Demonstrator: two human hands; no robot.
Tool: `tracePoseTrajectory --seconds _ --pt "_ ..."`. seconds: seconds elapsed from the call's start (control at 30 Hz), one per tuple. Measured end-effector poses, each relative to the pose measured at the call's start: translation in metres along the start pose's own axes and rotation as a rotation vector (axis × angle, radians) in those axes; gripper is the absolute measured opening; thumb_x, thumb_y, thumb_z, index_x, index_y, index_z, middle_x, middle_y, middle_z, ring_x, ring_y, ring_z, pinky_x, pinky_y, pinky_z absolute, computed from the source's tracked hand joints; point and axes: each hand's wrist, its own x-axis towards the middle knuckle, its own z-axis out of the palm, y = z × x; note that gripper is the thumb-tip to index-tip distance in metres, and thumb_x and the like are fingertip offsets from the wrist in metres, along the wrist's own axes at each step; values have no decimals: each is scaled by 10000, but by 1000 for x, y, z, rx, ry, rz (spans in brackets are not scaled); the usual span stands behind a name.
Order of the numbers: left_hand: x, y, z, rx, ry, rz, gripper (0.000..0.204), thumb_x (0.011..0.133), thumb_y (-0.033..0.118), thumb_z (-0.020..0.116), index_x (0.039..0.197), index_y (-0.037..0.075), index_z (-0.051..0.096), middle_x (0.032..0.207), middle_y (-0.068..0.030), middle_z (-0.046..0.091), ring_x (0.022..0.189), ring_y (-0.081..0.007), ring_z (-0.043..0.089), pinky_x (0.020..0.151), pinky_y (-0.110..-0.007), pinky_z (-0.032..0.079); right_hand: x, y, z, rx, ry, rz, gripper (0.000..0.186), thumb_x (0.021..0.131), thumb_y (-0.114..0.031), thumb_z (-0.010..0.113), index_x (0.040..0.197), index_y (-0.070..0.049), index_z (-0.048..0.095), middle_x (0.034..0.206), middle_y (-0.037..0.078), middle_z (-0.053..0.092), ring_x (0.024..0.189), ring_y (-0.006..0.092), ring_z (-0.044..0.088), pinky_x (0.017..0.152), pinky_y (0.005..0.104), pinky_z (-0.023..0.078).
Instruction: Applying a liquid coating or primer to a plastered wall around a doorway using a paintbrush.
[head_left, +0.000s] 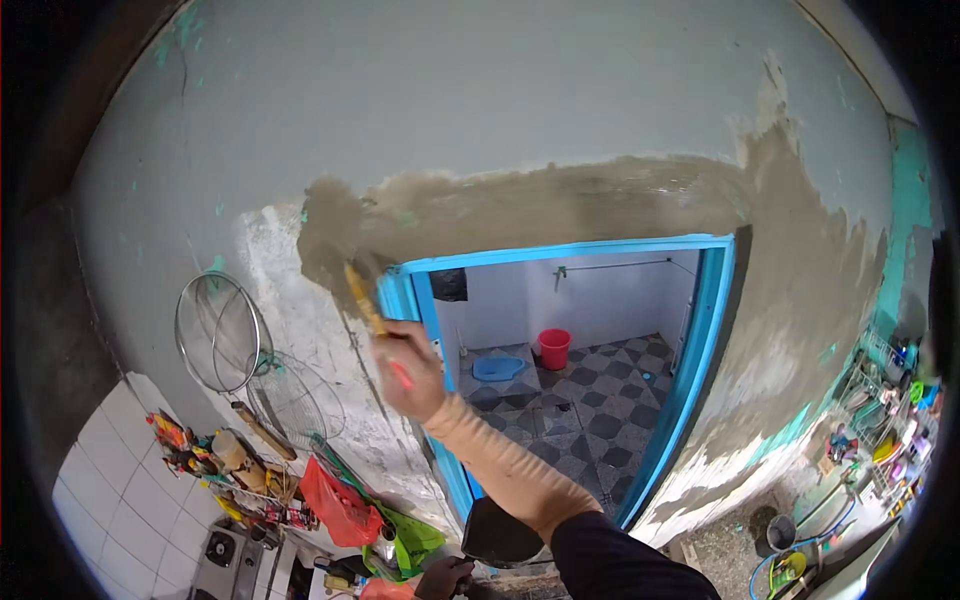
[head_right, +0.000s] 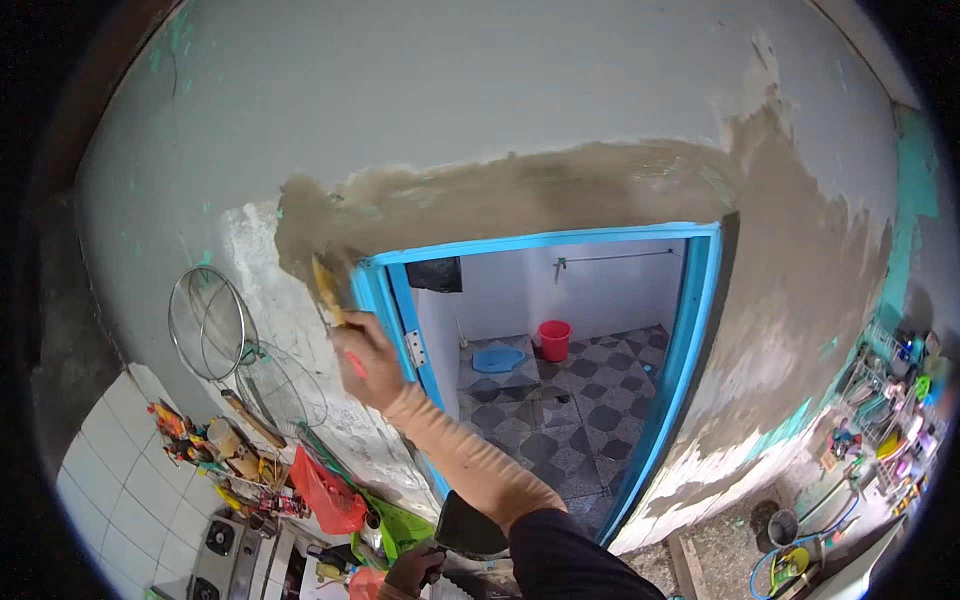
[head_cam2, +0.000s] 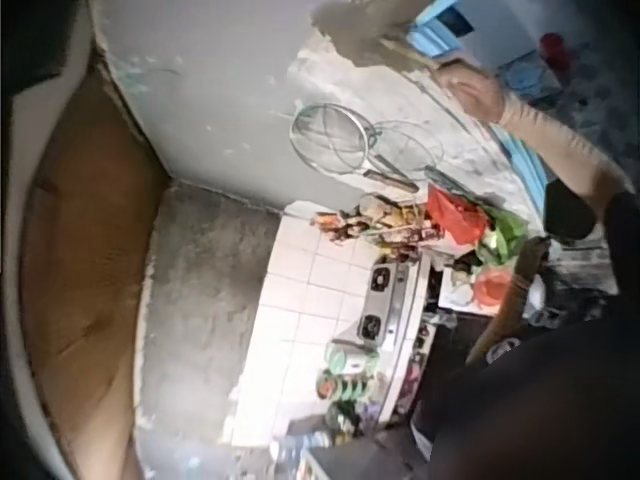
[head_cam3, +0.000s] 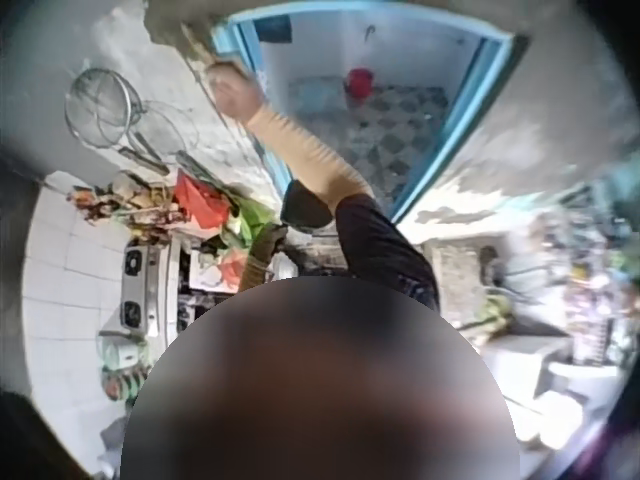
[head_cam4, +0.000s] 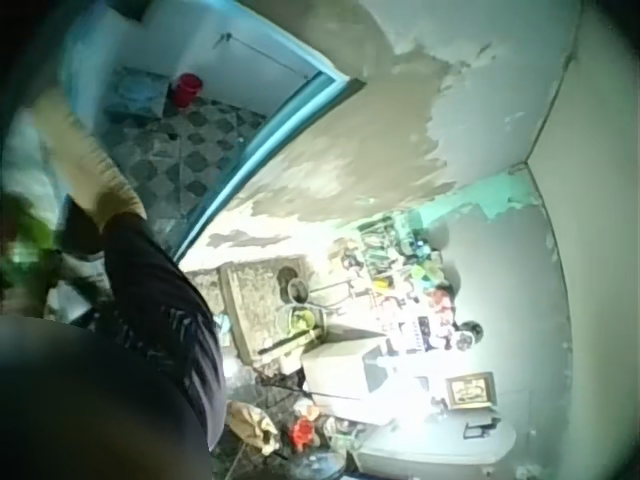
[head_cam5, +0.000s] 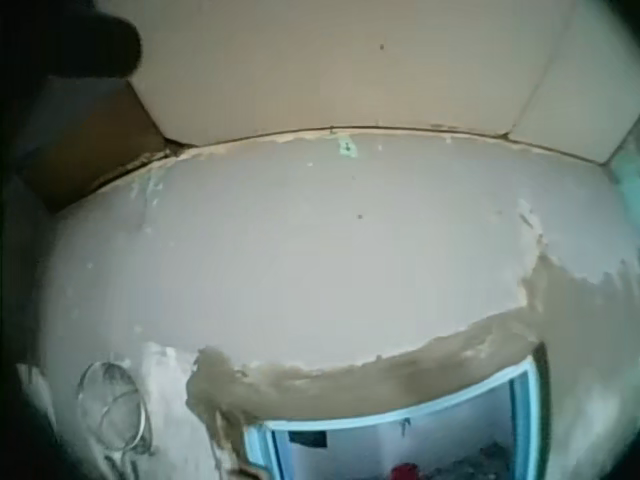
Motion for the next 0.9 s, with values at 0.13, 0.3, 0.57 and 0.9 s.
tracePoseTrajectory --seconds 0.13,0.3,0.57,0.9 --pt "4 -17 -31 -34 -5 70 116 841 150 593 858 36 581 637 -10 497 506 -87 432 457 -230 336 13 -1 -50 67 332 139 105 828 -53 596 925 -16 579 1031 168 520 848 280 554 740 340 470" --pt "0 -14 -30 8 81 169 153 863 203 577 743 113 546 577 29 459 429 -68 398 388 -213 304 27 30 -48 -293 296 295 158 845 -73 569 988 -10 546 1013 158 493 850 278 526 775 365 452" --pt "19 -32 -51 68 89 275 112 851 167 573 754 121 540 570 44 439 410 -53 372 375 -195 285 2 -32 -4 -52 0 -81 282 736 4 603 1017 -1 574 1064 166 513 940 278 551 786 351 460" --pt "2 -16 -37 55 33 180 121 856 158 568 750 120 524 570 30 454 419 -61 389 381 -206 302 88 47 -310 -1185 688 -208 94 850 -60 567 938 -27 578 949 138 544 905 282 497 804 387 417"
